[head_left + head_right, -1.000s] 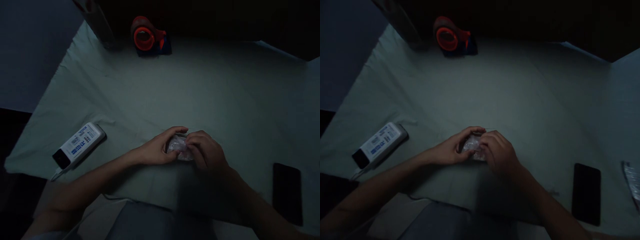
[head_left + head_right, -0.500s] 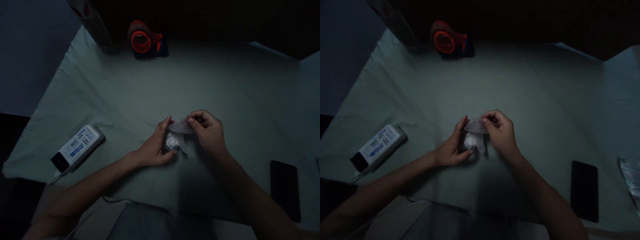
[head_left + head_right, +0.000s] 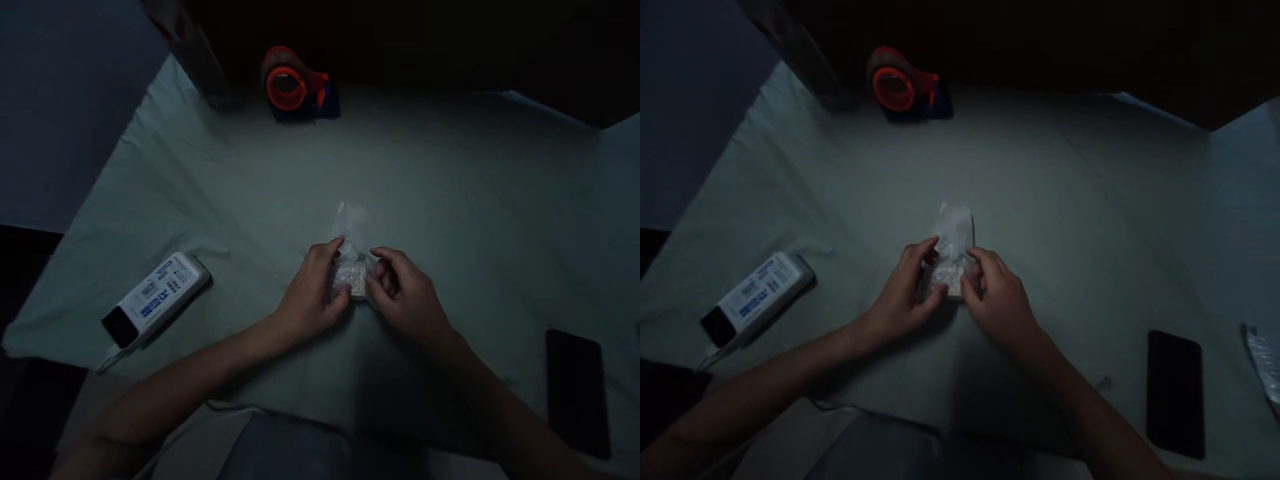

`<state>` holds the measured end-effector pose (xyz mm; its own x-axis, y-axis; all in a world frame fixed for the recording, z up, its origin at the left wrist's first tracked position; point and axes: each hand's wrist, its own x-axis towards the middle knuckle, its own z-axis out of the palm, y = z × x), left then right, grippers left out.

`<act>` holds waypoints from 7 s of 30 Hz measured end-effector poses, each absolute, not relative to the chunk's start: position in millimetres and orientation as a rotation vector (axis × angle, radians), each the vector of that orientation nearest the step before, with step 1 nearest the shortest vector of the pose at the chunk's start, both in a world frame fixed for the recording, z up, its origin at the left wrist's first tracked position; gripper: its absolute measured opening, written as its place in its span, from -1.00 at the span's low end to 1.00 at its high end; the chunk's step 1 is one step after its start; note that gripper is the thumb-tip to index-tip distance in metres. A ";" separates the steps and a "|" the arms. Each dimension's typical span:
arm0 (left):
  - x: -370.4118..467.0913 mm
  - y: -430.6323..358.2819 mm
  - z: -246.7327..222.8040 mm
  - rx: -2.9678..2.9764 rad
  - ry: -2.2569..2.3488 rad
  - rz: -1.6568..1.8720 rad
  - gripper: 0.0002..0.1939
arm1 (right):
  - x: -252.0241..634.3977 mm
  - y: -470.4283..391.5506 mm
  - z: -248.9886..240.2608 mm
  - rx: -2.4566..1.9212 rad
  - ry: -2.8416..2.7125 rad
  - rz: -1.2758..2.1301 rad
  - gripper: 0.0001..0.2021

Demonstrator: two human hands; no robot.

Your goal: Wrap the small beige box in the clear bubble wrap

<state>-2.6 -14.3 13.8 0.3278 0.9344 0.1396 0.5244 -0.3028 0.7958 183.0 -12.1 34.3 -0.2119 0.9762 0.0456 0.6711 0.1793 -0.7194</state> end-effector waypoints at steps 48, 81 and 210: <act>1.4 -46.2 15.4 2.462 0.739 0.172 -0.73 | 195.7 -28.8 24.0 -1.474 -2.438 0.613 -0.57; 6.8 -73.2 -9.1 2.668 0.458 0.166 -0.60 | 276.9 -40.2 23.9 -1.743 -1.868 0.437 -0.77; -49.4 20.4 26.5 1.109 1.292 0.163 -0.65 | 153.2 -31.5 33.1 -1.423 -2.685 -0.024 -0.55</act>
